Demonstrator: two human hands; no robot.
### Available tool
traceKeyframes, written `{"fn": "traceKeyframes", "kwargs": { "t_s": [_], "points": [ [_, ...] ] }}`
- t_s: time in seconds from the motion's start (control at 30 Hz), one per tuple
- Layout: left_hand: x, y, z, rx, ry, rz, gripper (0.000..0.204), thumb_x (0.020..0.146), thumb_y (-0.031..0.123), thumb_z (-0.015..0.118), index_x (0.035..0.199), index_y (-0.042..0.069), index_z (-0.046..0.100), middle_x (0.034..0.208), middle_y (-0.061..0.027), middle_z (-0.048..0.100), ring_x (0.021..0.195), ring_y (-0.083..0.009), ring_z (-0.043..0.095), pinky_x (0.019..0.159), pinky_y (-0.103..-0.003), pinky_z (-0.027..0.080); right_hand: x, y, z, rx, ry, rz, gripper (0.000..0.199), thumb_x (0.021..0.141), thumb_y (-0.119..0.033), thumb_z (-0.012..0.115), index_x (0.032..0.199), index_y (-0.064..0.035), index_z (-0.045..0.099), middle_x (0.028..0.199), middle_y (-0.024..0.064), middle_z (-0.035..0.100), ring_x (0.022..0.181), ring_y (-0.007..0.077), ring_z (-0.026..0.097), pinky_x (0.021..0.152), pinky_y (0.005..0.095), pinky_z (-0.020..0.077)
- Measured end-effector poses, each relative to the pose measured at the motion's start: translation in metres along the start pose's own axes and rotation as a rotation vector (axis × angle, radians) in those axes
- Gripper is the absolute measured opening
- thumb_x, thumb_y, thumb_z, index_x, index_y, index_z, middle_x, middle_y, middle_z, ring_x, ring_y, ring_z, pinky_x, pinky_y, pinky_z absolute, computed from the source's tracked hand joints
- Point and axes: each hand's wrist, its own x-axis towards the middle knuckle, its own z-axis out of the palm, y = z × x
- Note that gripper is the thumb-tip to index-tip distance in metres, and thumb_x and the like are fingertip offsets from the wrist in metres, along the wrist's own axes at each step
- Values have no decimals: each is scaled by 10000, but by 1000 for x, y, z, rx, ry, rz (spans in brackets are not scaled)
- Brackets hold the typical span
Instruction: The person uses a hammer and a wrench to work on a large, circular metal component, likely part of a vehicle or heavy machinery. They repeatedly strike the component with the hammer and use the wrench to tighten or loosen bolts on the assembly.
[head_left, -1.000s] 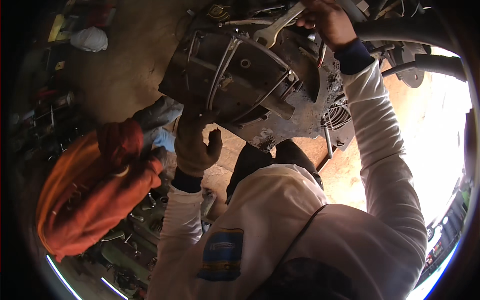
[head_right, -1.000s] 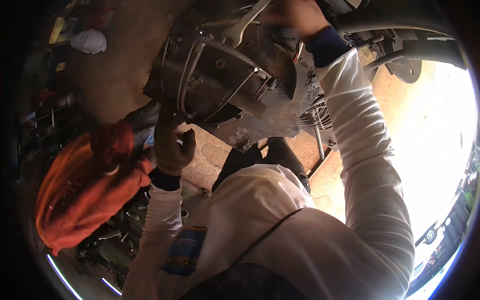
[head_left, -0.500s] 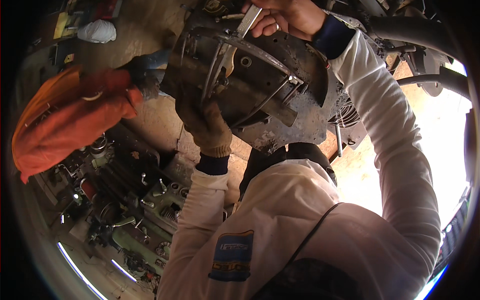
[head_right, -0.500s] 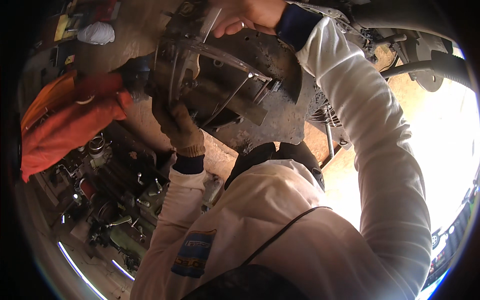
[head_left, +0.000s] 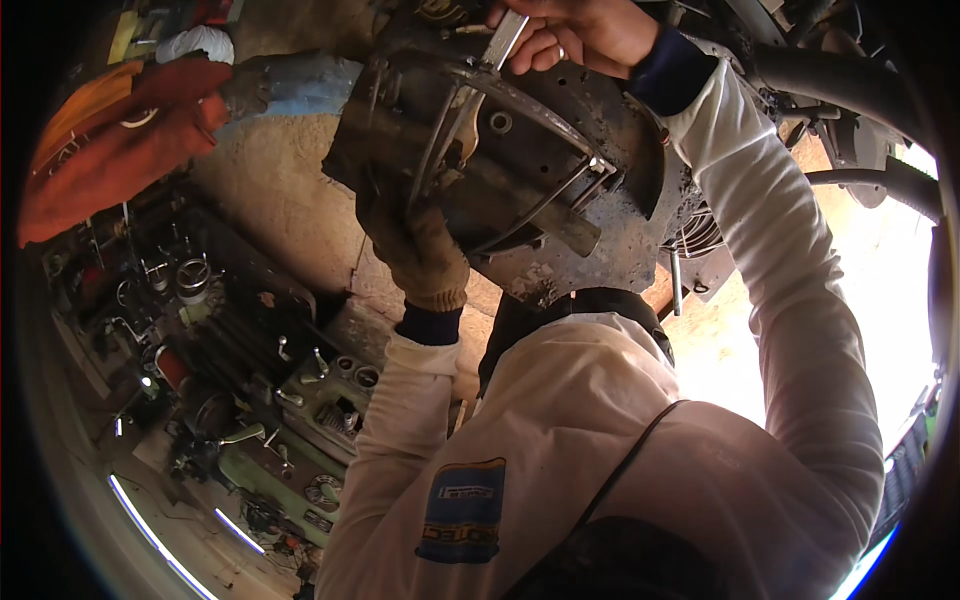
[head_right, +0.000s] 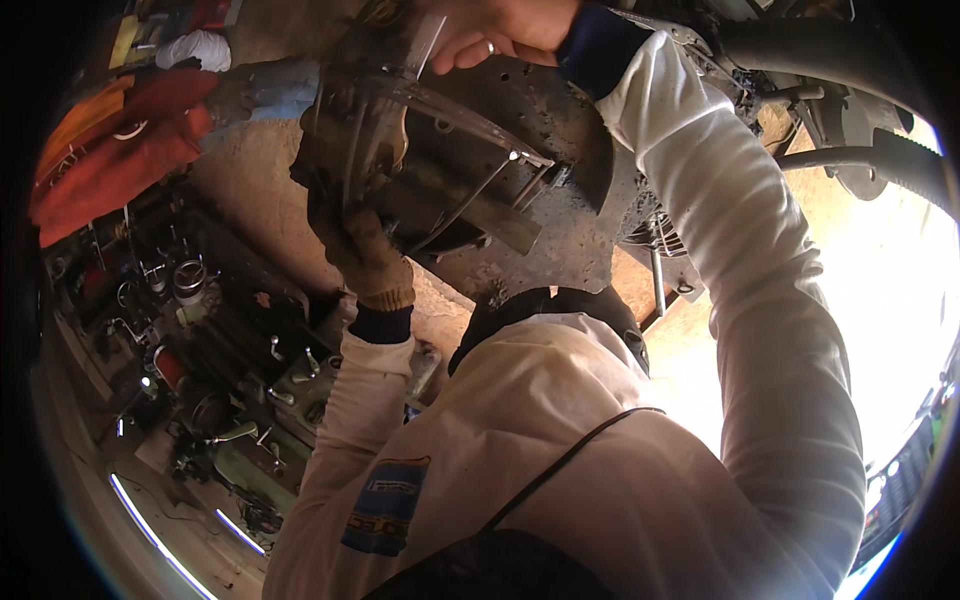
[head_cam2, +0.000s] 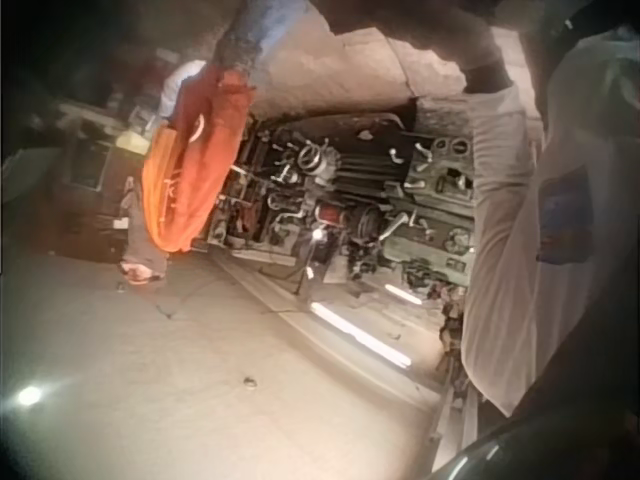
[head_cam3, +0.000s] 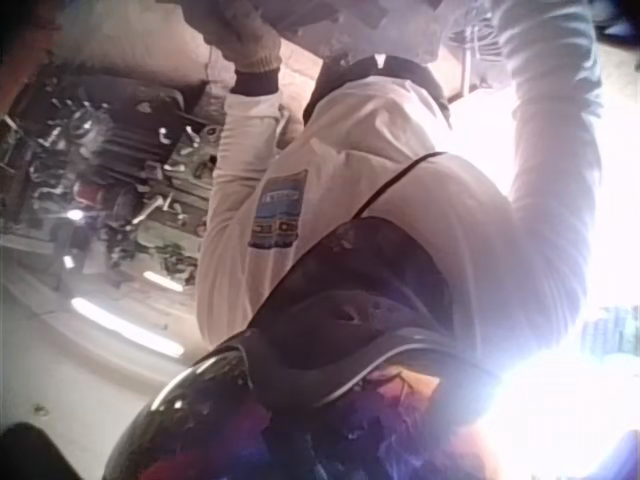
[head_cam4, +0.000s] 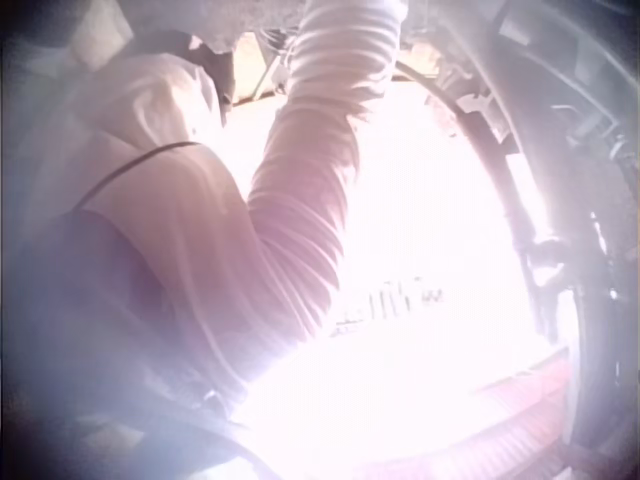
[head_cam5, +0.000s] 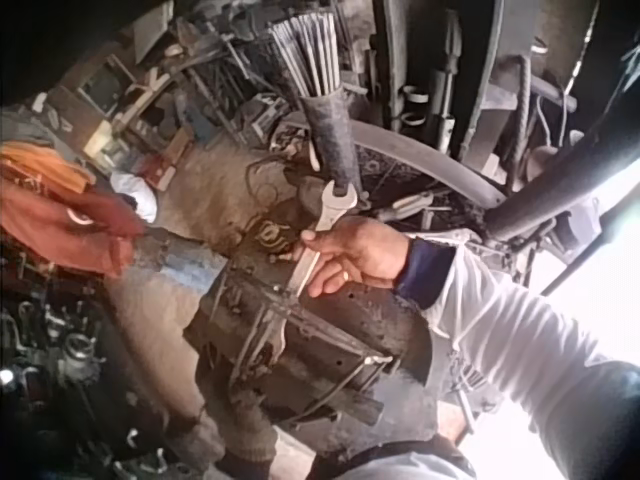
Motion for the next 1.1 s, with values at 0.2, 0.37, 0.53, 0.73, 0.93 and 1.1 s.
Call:
{"fn": "traceKeyframes", "kwargs": {
  "t_s": [0.2, 0.37, 0.53, 0.73, 0.93, 1.1],
  "points": [
    [1, 1, -1, 32, -17, -12, 755, 982, 597, 483, 1424, -14, 461, 1452, -208, 482, 1292, -312, 524, 1058, -399, 433, 4, 2, -3, -9, 3, 15, 369, 1045, -292, 515, 1167, 40, 620, 920, 142, 721, 755, 224, 729, 633, 263, 583],
    [-1, -1, -4, 45, -17, 21, 736, 989, 591, 470, 1419, -7, 476, 1456, -210, 476, 1288, -318, 530, 1054, -395, 442, 10, 1, -4, -24, -15, 28, 369, 1048, -286, 511, 1166, 46, 619, 912, 145, 721, 754, 225, 730, 627, 259, 581],
    [1, -2, -1, 28, -13, 32, 705, 1001, 577, 456, 1428, 17, 479, 1455, -197, 477, 1308, -320, 513, 1065, -397, 437, 3, -4, -1, -46, 13, 2, 363, 1045, -283, 518, 1158, 46, 622, 903, 144, 722, 753, 223, 730, 628, 260, 584],
    [2, 1, -3, 48, -29, 85, 660, 1016, 551, 444, 1421, 34, 502, 1459, -192, 469, 1351, -325, 470, 1090, -410, 411, 3, 0, -3, 27, -11, 23, 339, 1042, -257, 520, 1145, 47, 627, 900, 160, 722, 757, 232, 734, 644, 269, 596],
    [5, 5, -4, 56, -71, 65, 655, 1019, 552, 432, 1431, 47, 498, 1456, -193, 470, 1341, -325, 480, 1083, -409, 416, -27, 7, -4, 74, 96, 61, 287, 1040, -191, 506, 1127, 59, 618, 911, 216, 708, 836, 273, 736, 698, 299, 610],
    [2, 3, -3, 42, -60, 31, 654, 1018, 553, 433, 1435, 53, 497, 1455, -190, 468, 1337, -324, 485, 1072, -401, 426, -37, 6, 3, 82, 118, 38, 304, 1042, -220, 515, 1149, 50, 604, 897, 219, 704, 828, 268, 736, 689, 294, 608]
  ]
}}
